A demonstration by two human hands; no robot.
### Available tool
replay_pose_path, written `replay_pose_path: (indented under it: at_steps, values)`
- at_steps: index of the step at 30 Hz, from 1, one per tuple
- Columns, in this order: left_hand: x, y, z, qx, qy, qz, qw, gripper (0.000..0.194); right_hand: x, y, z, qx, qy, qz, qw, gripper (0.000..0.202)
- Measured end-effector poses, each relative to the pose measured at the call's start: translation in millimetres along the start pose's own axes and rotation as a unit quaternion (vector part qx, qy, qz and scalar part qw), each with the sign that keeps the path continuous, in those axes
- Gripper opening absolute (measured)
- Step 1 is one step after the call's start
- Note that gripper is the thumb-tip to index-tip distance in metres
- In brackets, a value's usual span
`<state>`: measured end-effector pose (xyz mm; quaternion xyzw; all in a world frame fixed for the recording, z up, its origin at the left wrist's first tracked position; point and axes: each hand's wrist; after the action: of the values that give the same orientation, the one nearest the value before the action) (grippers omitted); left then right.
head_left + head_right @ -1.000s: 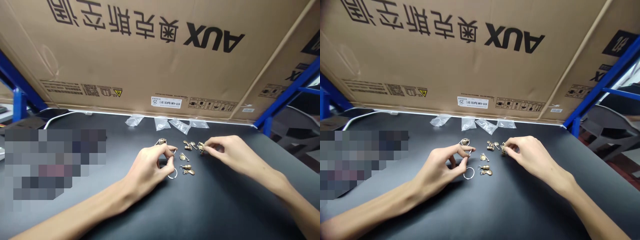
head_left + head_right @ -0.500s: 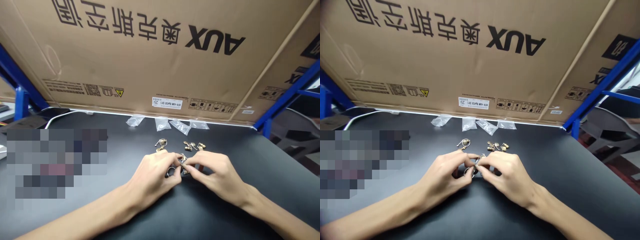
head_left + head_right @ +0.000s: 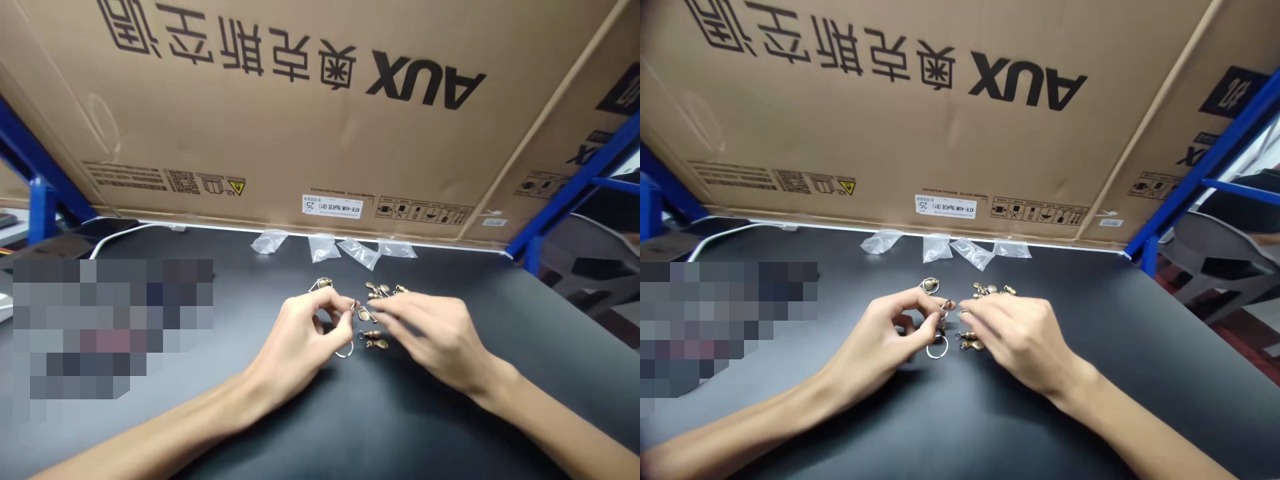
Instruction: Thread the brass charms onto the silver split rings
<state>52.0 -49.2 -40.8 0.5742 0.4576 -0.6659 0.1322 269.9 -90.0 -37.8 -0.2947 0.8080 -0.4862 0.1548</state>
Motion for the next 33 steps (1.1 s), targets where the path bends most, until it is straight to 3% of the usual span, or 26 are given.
replay_pose_path:
  at_steps: [2,4,7,12,22,33]
  values:
    - [1.6,-3.1,-0.2,-0.010,-0.004,0.003,1.000,0.013,-18.6,-4.9,-0.3,-0.003,0.135,0.018,0.991,0.018]
    - [3.1,-5.4,0.3,-0.012,-0.006,0.005,1.000,0.013,-38.1,-9.7,0.4,0.042,0.235,0.065,0.969,0.020]
    - [5.1,-6.7,1.2,-0.010,-0.005,0.007,1.000,0.011,-59.0,-11.1,2.8,0.125,0.308,0.064,0.941,0.023]
    - [6.4,-6.9,1.5,-0.012,0.000,0.000,1.000,0.012,-62.9,-0.9,4.3,0.184,0.289,0.015,0.939,0.021]
    - [8.5,-8.4,-4.5,-0.008,-0.031,-0.051,0.998,0.019,-56.8,-0.7,-1.4,0.154,0.286,0.014,0.946,0.014]
    - [13.5,-8.6,-4.5,-0.009,-0.032,0.011,0.999,0.033,-58.8,-5.9,1.5,0.173,0.290,0.059,0.940,0.020]
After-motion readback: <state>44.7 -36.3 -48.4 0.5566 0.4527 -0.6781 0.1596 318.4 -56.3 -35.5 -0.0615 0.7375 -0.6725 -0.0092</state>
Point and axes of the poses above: each hand's wrist, its own z-axis away from the middle knuckle, its own y-axis out of the palm, x = y × z, and after that the axes turned 12 degrees about x, right-handed
